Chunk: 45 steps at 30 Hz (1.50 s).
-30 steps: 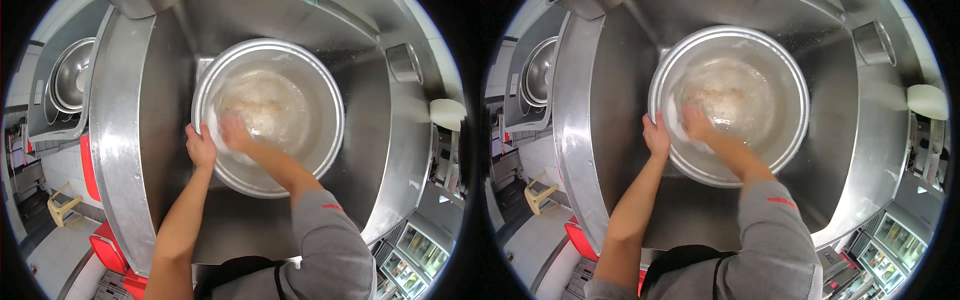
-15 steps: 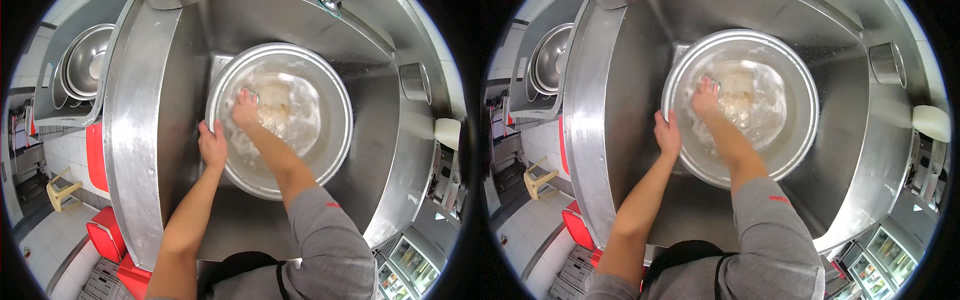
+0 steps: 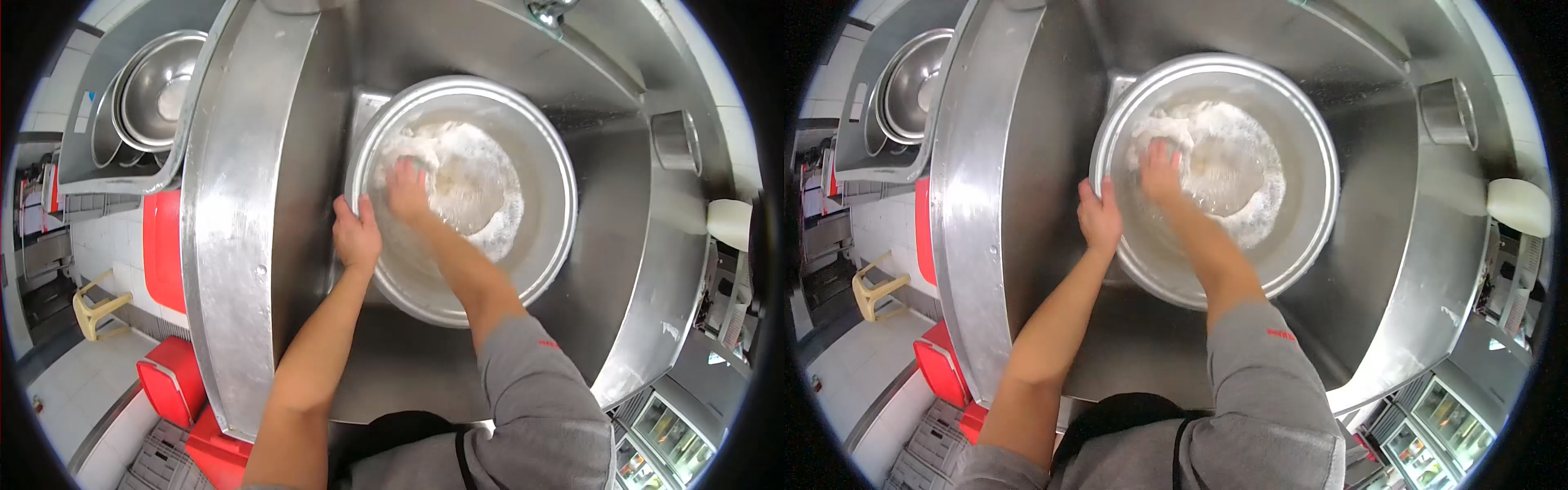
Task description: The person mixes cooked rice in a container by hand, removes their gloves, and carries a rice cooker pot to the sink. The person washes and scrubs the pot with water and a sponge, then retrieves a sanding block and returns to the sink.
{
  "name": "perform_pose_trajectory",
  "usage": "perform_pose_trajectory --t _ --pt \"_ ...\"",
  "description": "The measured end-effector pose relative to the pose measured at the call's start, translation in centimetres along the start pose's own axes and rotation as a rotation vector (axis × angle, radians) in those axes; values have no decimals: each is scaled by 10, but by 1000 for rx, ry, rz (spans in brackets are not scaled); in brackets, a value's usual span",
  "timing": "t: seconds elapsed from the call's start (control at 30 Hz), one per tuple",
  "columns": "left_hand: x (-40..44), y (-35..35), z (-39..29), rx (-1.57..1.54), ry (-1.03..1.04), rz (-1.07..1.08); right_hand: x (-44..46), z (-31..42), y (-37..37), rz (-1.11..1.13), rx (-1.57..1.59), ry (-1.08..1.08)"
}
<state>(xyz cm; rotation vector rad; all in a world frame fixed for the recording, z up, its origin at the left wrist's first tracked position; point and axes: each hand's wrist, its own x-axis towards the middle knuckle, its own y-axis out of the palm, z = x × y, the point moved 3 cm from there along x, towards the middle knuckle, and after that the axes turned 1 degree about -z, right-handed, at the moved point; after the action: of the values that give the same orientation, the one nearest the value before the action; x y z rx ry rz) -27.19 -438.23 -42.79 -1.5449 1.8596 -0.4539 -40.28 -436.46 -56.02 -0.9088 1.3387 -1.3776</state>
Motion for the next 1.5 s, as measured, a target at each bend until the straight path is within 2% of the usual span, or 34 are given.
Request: perform_pose_trajectory --t 0.07,0.17,0.23,0.3,0.37,0.47,0.57,0.67,0.77,0.87,0.97,1.0,1.1,1.13,1.2,1.23,1.33,1.4,1.5 --pt "6 -3 -9 -6 8 -9 -64 21 -6 24 -150 -213" --pt "7 1 -4 -26 -9 -10 -113 16 6 1 -187 -422" --pt "5 -2 -5 -37 -35 27 -80 4 35 145 230 -107" --pt "8 0 -5 -24 -10 -12 -21 5 39 216 248 -15" --pt "3 -1 -1 16 2 -15 3 21 22 265 -109 -101" --pt "8 0 -4 3 -7 -18 -86 32 34 -70 -168 -57" --pt "5 0 2 -23 -22 -3 -107 24 27 -6 -216 -187" --pt "7 -2 -6 16 -13 -24 -42 28 19 169 -297 -45" --pt "4 -1 1 28 8 -22 -10 22 2 75 -238 33" --pt "10 4 1 14 18 -35 -84 27 21 156 -191 24" --pt "5 -3 -4 -8 -12 -9 -88 20 17 210 -216 -60" --pt "3 -2 -2 -3 -21 -2 -67 21 7 180 -223 -50" --pt "6 0 -1 -12 1 -24 -16 21 -8 281 -294 54" --pt "6 0 -1 -21 16 -21 -33 22 1 98 -209 40" --pt "9 -2 -7 -8 8 -28 -90 24 27 13 -202 -140" --pt "4 -3 -5 8 -8 -23 -112 26 33 -12 -189 -230" --pt "5 0 -1 -59 19 11 -68 17 1 74 -139 -250" --pt "8 3 -2 -25 19 -3 1 12 -14 424 -109 -51" --pt "8 0 4 27 43 -43 20 13 -14 212 -157 96"
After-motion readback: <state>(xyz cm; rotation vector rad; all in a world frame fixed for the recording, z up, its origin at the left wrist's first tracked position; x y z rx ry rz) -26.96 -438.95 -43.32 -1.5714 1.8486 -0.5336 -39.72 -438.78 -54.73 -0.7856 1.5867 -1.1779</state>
